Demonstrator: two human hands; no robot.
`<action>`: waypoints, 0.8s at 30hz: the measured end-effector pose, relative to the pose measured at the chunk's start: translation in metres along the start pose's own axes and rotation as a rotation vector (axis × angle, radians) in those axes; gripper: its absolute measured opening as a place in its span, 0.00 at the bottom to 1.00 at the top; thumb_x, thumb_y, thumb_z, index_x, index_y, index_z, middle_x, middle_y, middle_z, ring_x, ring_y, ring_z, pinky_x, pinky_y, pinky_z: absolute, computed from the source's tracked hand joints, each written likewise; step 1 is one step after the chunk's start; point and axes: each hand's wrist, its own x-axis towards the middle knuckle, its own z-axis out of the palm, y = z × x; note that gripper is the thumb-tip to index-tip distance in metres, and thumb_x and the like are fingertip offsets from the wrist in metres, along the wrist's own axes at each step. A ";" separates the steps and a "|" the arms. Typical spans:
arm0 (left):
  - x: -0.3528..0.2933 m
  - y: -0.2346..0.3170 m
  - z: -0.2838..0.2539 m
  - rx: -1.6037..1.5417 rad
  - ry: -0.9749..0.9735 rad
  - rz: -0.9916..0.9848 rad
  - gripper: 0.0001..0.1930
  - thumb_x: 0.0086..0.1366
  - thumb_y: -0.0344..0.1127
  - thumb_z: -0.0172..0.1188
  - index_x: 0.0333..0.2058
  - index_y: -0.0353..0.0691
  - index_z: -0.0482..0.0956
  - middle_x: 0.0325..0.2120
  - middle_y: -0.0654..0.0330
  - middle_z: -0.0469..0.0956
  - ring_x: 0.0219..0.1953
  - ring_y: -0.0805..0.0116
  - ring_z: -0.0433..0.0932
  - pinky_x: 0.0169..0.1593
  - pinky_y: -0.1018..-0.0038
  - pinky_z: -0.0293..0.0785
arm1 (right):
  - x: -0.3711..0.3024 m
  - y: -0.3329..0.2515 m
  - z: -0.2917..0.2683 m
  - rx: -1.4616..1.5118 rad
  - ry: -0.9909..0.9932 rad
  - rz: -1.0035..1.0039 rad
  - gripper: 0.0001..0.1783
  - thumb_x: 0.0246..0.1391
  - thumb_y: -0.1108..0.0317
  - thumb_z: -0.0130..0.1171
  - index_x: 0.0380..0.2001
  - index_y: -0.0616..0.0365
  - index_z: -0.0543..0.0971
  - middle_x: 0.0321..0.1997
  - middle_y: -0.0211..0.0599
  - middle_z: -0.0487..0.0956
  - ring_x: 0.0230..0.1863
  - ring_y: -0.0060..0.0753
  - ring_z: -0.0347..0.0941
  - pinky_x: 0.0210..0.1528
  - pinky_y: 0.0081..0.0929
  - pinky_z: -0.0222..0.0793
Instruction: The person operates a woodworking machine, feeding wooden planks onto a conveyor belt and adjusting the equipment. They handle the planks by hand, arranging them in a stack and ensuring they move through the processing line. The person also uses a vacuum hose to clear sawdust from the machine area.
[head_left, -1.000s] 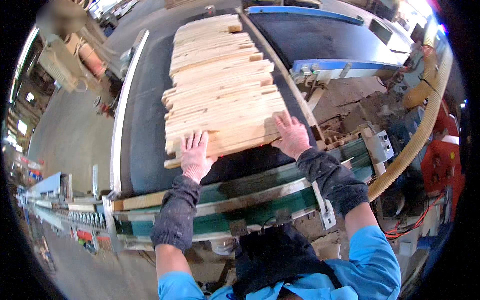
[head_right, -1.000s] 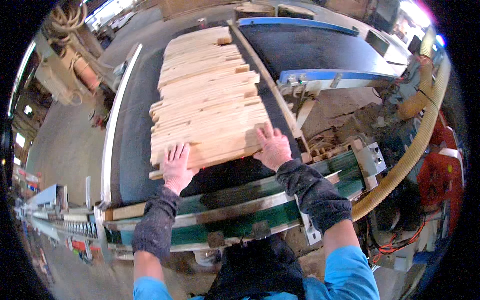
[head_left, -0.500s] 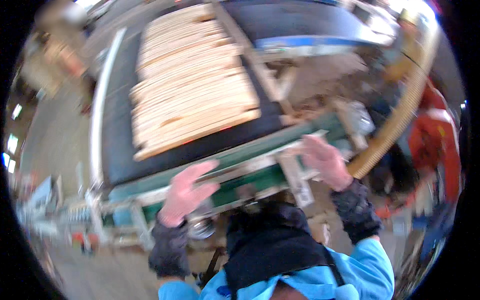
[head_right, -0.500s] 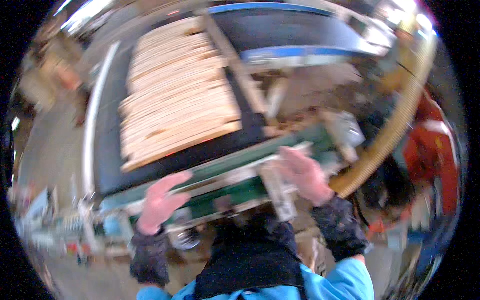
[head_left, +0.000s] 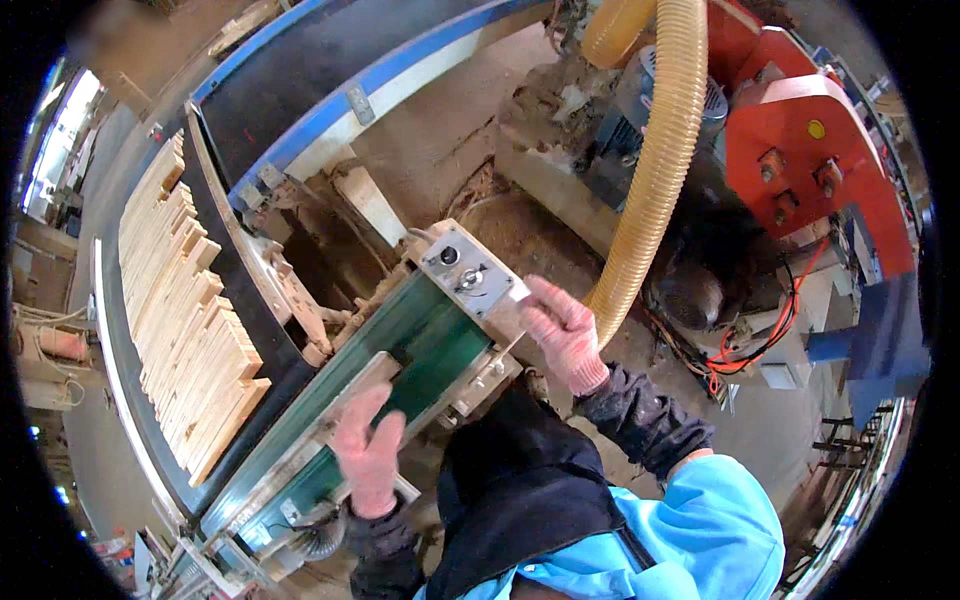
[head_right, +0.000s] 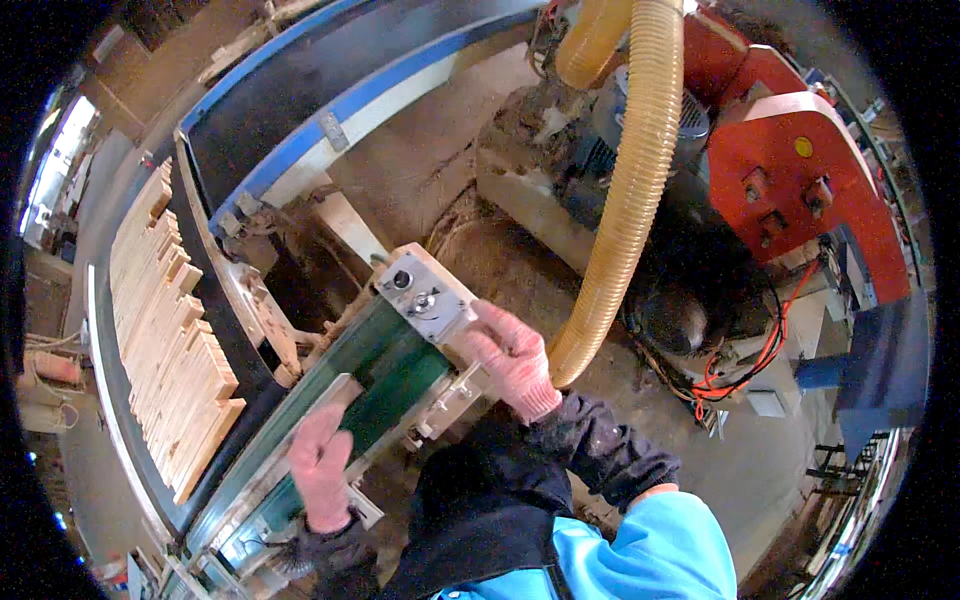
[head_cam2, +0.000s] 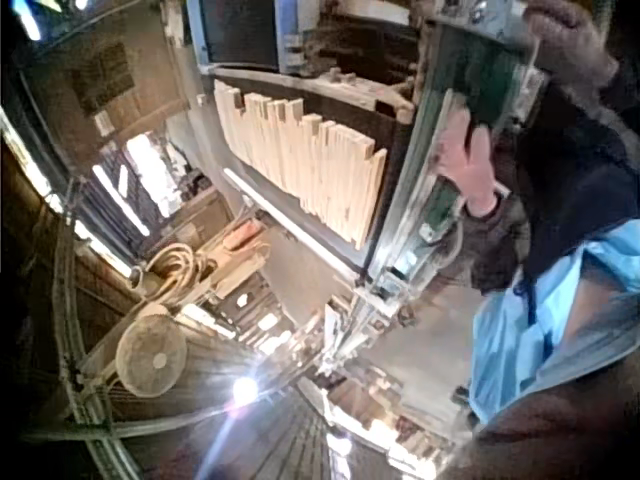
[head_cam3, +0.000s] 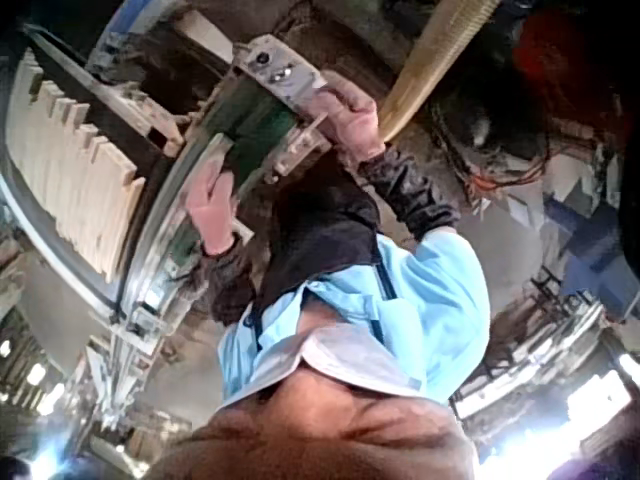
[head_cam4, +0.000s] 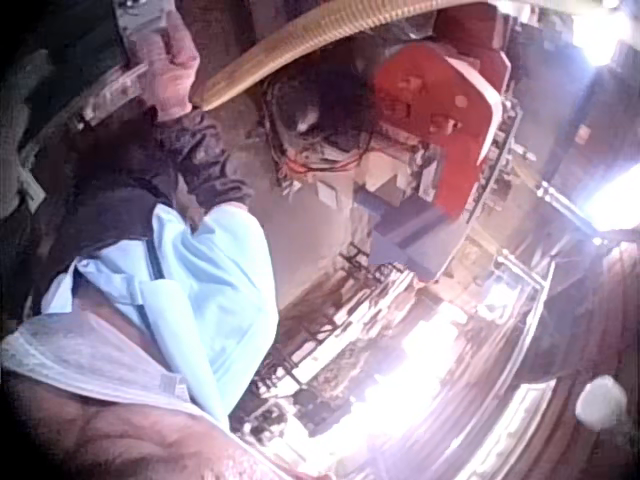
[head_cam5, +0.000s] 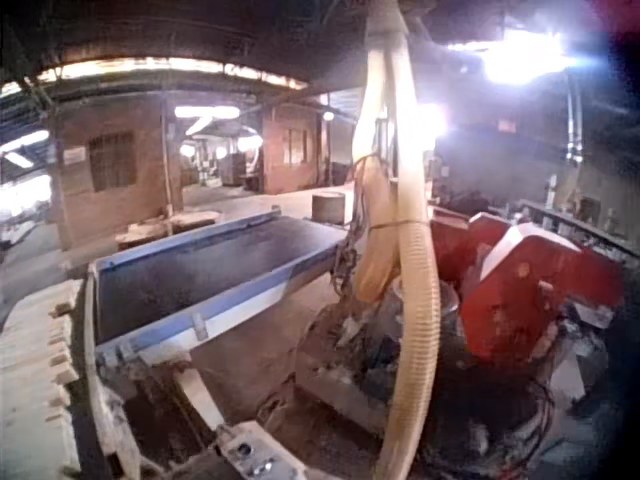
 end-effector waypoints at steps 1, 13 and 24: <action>0.014 -0.008 0.028 0.093 0.012 0.140 0.19 0.59 0.21 0.68 0.51 0.33 0.84 0.51 0.54 0.84 0.54 0.63 0.81 0.60 0.69 0.75 | 0.013 0.002 -0.006 0.096 0.052 0.076 0.26 0.65 0.74 0.65 0.66 0.62 0.76 0.48 0.33 0.84 0.46 0.23 0.79 0.52 0.24 0.78; 0.102 0.010 0.178 0.135 0.129 0.322 0.20 0.60 0.26 0.72 0.52 0.41 0.84 0.52 0.60 0.80 0.48 0.69 0.78 0.54 0.70 0.76 | 0.047 0.098 -0.162 -0.266 0.101 0.487 0.34 0.63 0.58 0.67 0.64 0.70 0.75 0.54 0.45 0.84 0.52 0.32 0.81 0.56 0.28 0.76; 0.102 0.020 0.196 0.458 0.337 0.349 0.18 0.55 0.32 0.75 0.45 0.41 0.86 0.48 0.57 0.84 0.54 0.55 0.79 0.59 0.62 0.75 | 0.146 0.245 -0.278 -0.067 -0.394 0.814 0.23 0.66 0.66 0.62 0.63 0.56 0.75 0.38 0.33 0.78 0.31 0.27 0.75 0.29 0.27 0.72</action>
